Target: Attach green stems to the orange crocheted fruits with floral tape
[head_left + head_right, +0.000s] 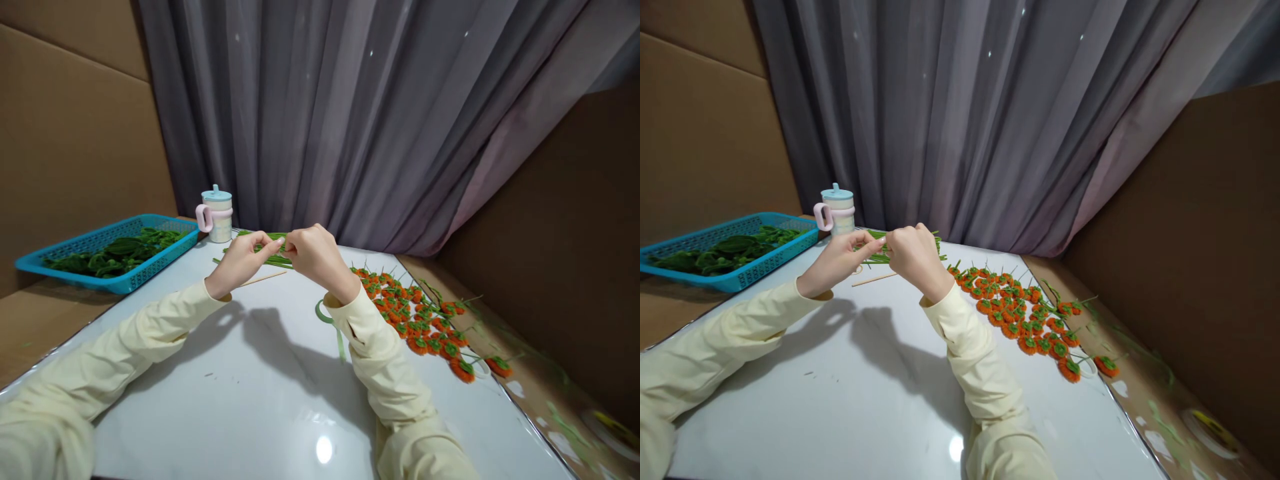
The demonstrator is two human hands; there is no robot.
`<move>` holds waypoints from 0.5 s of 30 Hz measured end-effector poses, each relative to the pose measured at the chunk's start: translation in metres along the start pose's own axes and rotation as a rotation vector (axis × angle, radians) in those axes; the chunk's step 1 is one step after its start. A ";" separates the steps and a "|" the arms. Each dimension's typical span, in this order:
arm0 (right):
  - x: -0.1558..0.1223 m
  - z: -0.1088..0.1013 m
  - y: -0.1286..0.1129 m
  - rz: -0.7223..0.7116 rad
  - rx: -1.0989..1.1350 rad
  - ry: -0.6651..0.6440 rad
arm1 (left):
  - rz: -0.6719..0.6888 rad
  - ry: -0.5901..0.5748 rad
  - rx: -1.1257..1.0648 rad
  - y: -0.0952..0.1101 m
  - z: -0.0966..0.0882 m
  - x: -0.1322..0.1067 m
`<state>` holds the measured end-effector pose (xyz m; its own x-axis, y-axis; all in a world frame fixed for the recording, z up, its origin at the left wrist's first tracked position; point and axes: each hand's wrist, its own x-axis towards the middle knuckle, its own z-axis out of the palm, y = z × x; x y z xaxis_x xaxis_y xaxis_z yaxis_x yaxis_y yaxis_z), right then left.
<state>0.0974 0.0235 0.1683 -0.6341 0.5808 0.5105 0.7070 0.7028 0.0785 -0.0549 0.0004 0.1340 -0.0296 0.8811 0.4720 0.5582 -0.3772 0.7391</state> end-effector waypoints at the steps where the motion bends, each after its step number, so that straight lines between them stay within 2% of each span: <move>1: 0.000 0.000 -0.001 0.011 0.003 -0.005 | -0.002 0.001 -0.001 0.000 0.000 0.000; 7: 0.000 0.001 -0.003 0.081 0.030 -0.012 | 0.001 0.010 0.007 0.001 0.000 0.000; 10: 0.000 0.002 -0.002 0.068 0.156 -0.016 | 0.009 0.011 0.011 0.002 -0.002 0.000; 15: 0.000 -0.002 0.002 -0.023 0.404 -0.103 | 0.051 0.021 0.086 0.000 -0.002 0.000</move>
<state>0.0995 0.0242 0.1698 -0.6904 0.5870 0.4228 0.5256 0.8086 -0.2642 -0.0563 -0.0005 0.1349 -0.0161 0.8546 0.5190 0.6285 -0.3951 0.6700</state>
